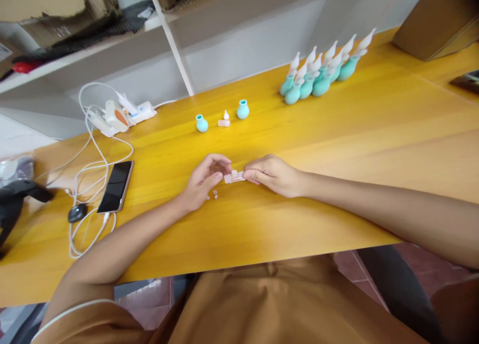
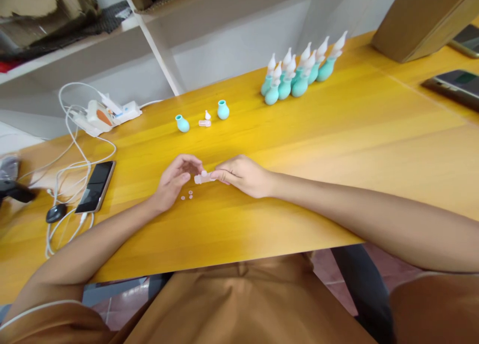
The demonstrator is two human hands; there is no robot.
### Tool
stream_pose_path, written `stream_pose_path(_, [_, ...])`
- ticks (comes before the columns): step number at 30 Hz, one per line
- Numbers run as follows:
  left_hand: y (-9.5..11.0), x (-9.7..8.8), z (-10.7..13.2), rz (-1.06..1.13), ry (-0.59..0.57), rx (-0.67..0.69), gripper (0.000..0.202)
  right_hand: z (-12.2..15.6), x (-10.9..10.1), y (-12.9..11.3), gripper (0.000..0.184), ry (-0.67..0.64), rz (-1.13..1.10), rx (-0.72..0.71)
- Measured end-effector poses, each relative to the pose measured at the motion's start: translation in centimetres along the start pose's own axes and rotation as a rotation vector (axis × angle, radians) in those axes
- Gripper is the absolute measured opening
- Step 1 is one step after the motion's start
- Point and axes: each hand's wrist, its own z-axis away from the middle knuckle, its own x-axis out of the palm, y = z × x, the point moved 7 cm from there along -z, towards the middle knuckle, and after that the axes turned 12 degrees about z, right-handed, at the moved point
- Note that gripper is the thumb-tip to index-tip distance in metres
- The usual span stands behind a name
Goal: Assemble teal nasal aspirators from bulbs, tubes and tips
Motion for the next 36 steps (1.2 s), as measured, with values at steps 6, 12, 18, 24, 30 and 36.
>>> stream_pose_path(6, [-0.6,-1.3,-0.3,-0.101,0.139,-0.087,0.014,-0.2,0.0,0.5,0.069,-0.028,-0.022,0.02])
stream_pose_path(12, [0.1,-0.2,-0.7,-0.249,0.052,-0.106,0.014,-0.2,0.1,0.3,0.065,-0.044,-0.031,-0.01])
stream_pose_path(18, [1.1,-0.8,-1.0,-0.392,0.06,-0.049,0.016,-0.3,0.1,0.9,0.067,-0.022,-0.057,0.044])
stream_pose_path(24, [3.8,-6.8,-3.8,-0.664,0.349,0.09,0.018,-0.6,0.2,1.2,0.068,-0.028,-0.084,0.087])
stream_pose_path(30, [2.3,-13.3,-10.1,-0.81,0.529,0.1,0.057,-0.8,0.3,1.2,0.069,-0.039,-0.038,0.051])
stream_pose_path(36, [-1.3,-14.0,-12.7,-0.831,0.517,-0.089,0.026,-0.9,0.2,1.4,0.072,-0.034,-0.032,0.073])
